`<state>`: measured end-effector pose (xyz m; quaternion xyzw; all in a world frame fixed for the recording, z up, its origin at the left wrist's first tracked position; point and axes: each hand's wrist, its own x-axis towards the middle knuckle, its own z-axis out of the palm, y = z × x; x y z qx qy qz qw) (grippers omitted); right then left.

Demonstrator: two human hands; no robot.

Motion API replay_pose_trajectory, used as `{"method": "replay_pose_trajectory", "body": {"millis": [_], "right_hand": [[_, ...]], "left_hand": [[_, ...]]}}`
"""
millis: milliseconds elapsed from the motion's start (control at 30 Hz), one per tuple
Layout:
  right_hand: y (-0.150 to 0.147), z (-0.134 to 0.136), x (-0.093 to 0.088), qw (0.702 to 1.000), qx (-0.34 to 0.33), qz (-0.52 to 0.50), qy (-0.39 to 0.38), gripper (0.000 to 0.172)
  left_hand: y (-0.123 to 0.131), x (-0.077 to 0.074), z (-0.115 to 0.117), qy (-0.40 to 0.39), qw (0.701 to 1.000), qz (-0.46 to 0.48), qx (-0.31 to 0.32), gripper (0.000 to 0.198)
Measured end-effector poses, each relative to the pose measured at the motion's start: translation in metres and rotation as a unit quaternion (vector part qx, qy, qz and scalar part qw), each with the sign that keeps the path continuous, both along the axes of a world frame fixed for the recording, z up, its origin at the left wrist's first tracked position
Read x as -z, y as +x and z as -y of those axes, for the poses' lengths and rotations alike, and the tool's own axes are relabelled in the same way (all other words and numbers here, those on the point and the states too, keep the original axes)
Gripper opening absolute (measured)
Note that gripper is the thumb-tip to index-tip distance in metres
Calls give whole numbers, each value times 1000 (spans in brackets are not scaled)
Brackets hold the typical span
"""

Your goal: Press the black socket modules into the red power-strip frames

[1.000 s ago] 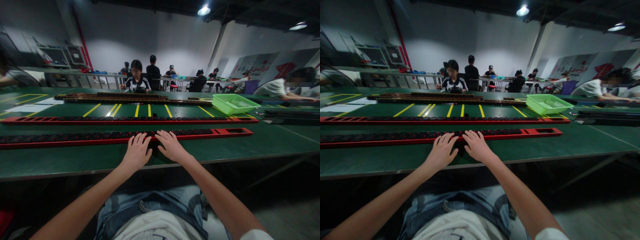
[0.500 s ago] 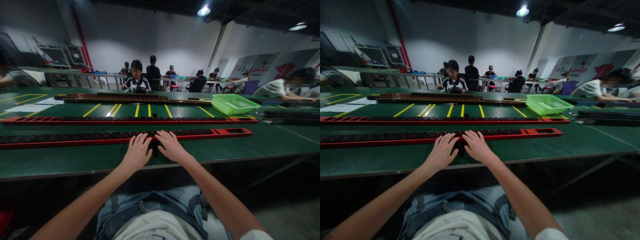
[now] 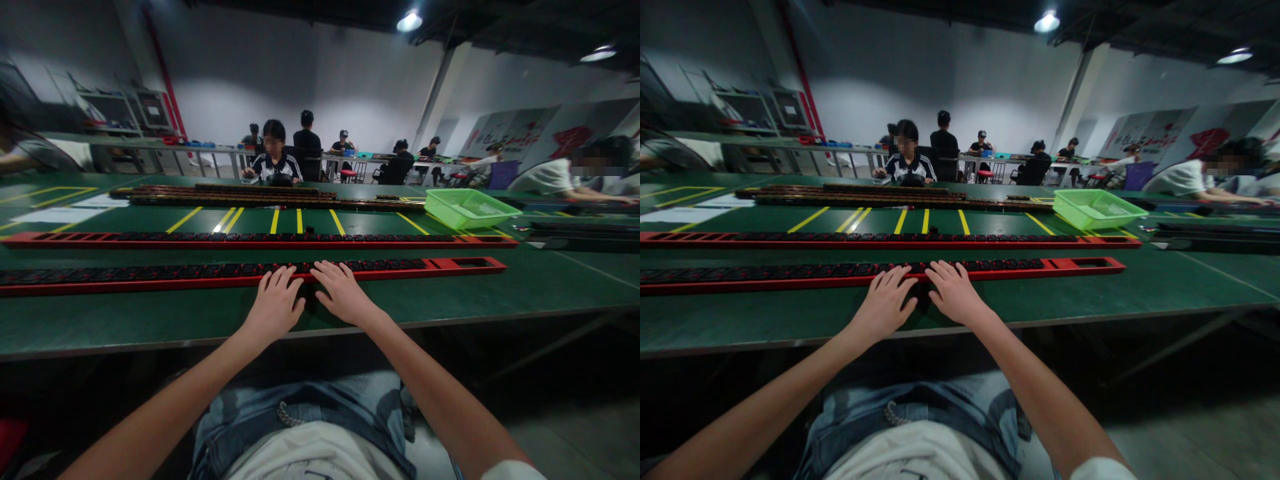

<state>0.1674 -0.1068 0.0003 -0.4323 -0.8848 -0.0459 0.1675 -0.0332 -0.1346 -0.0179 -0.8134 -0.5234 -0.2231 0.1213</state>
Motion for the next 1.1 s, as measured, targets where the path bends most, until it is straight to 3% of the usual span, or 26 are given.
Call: {"method": "replay_pose_trajectory", "body": {"millis": [1100], "right_hand": [[-1,0,-1,1000,4,-4,0,55]], "left_hand": [[0,0,0,0,1000,6,4,36]]}}
